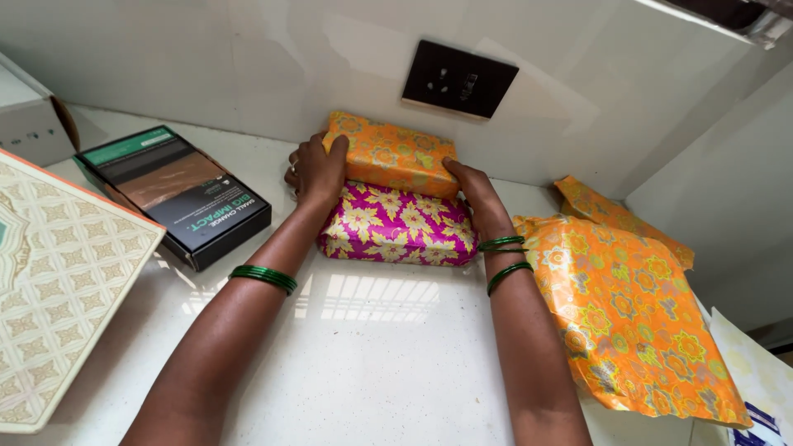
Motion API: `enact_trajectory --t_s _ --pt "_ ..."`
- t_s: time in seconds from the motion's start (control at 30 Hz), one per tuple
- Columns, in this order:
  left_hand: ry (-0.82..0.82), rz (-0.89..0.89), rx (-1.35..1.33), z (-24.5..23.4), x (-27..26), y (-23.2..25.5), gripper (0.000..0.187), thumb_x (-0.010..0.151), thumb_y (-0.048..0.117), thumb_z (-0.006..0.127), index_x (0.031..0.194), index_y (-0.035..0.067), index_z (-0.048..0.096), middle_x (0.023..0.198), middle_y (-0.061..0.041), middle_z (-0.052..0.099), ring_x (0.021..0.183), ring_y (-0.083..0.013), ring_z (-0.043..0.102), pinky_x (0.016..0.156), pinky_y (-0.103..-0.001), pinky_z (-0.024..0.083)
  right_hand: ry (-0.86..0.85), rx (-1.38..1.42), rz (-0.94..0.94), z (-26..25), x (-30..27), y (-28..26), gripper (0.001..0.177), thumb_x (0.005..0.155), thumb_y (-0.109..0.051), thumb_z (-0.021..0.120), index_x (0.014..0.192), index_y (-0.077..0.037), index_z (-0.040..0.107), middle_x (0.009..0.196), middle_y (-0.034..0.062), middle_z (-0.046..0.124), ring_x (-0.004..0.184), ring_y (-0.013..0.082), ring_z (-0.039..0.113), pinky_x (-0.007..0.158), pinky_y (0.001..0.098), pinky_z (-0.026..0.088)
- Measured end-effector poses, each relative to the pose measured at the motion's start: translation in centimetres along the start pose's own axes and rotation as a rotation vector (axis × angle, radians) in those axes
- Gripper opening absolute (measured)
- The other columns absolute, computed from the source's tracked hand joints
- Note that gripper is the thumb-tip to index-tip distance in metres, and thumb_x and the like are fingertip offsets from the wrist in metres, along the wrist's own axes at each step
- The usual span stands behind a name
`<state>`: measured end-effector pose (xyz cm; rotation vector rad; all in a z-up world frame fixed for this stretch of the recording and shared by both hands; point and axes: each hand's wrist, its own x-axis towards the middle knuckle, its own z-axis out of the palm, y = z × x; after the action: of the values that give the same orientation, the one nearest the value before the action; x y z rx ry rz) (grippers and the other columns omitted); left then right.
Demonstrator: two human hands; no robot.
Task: The person wraps two rectangular boxes with patterned wrapping paper on a white countertop. They fold the paper around each box, tuck the ends, and smooth the surface, leaving the wrapped items on the counter.
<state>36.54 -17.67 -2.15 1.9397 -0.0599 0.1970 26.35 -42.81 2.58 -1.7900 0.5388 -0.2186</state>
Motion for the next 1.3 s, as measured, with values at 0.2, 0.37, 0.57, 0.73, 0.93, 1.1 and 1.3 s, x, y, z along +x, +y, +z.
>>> enact_trajectory --t_s 0.2,0.37,0.57,0.73,0.93,1.1,1.3 --pt "-0.011 0.011 0.092 -0.5 0.5 -0.7 0.069 0.090 0.057 0.053 0.137 0.007 0.062 0.155 -0.015 0.031 0.146 -0.0356 0.023 0.121 -0.055 0.011 -0.084 0.044 -0.080 0.5 -0.1 0.7 0.072 0.091 -0.052 0.062 0.140 0.001 0.057 0.138 0.0154 0.063 0.129 0.0286 0.056 0.110 0.0364 0.042" --pt "0.060 0.028 0.188 -0.8 -0.6 0.7 0.073 0.095 0.058 0.050 0.145 0.005 0.049 0.153 -0.016 0.035 0.147 -0.0360 0.027 0.123 -0.059 0.010 -0.107 -0.027 -0.017 0.0 0.0 0.3 0.076 0.091 -0.053 0.059 0.148 -0.003 0.051 0.139 0.0165 0.062 0.126 0.0319 0.054 0.107 0.0412 0.043" --pt "0.252 0.553 0.300 -5.0 -7.0 2.4 0.070 0.101 0.046 0.056 0.150 -0.002 0.039 0.151 -0.025 0.035 0.146 -0.0397 0.028 0.119 -0.059 0.016 0.342 -0.641 -0.358 0.8 -1.5 -1.7 0.092 0.089 -0.048 0.077 0.152 0.001 0.032 0.148 0.0271 0.042 0.135 0.0434 0.041 0.111 0.0494 0.033" --pt "-0.114 0.955 0.648 -13.6 -18.2 -2.3 0.060 0.090 0.027 0.061 0.141 -0.001 0.048 0.149 -0.027 0.043 0.147 -0.0384 0.033 0.122 -0.058 0.016 0.305 -0.723 -0.958 8.1 -7.7 -2.3 0.054 0.095 -0.024 0.076 0.142 -0.006 0.058 0.148 0.0166 0.057 0.139 0.0357 0.053 0.122 0.0477 0.040" --pt "-0.235 0.832 0.633 -22.4 -24.7 -7.6 0.058 0.088 0.028 0.065 0.136 -0.002 0.052 0.144 -0.029 0.047 0.142 -0.0414 0.035 0.118 -0.060 0.021 -0.372 -0.780 -1.047 22.2 -17.6 -1.7 0.084 0.083 -0.061 0.075 0.146 -0.010 0.052 0.160 0.0304 0.028 0.147 0.0533 0.019 0.117 0.0597 0.019" --pt "-0.135 0.652 0.534 -23.8 -22.5 -8.9 0.056 0.090 0.026 0.063 0.136 -0.004 0.049 0.133 -0.026 0.050 0.127 -0.0403 0.047 0.108 -0.051 0.037 -0.162 -0.973 -0.784 28.3 -19.0 -1.8 0.093 0.077 -0.075 0.071 0.142 -0.013 0.050 0.159 0.0265 0.030 0.150 0.0542 0.012 0.123 0.0613 0.006" --pt "-0.154 0.558 0.452 -23.4 -22.3 -8.6 0.038 0.093 0.017 0.056 0.126 0.000 0.049 0.117 -0.020 0.050 0.109 -0.0330 0.055 0.096 -0.049 0.047 -0.096 -0.825 -0.667 29.0 -17.2 -0.8 0.083 0.077 -0.070 0.075 0.134 -0.013 0.052 0.155 0.0313 0.030 0.150 0.0509 0.020 0.124 0.0588 0.018"
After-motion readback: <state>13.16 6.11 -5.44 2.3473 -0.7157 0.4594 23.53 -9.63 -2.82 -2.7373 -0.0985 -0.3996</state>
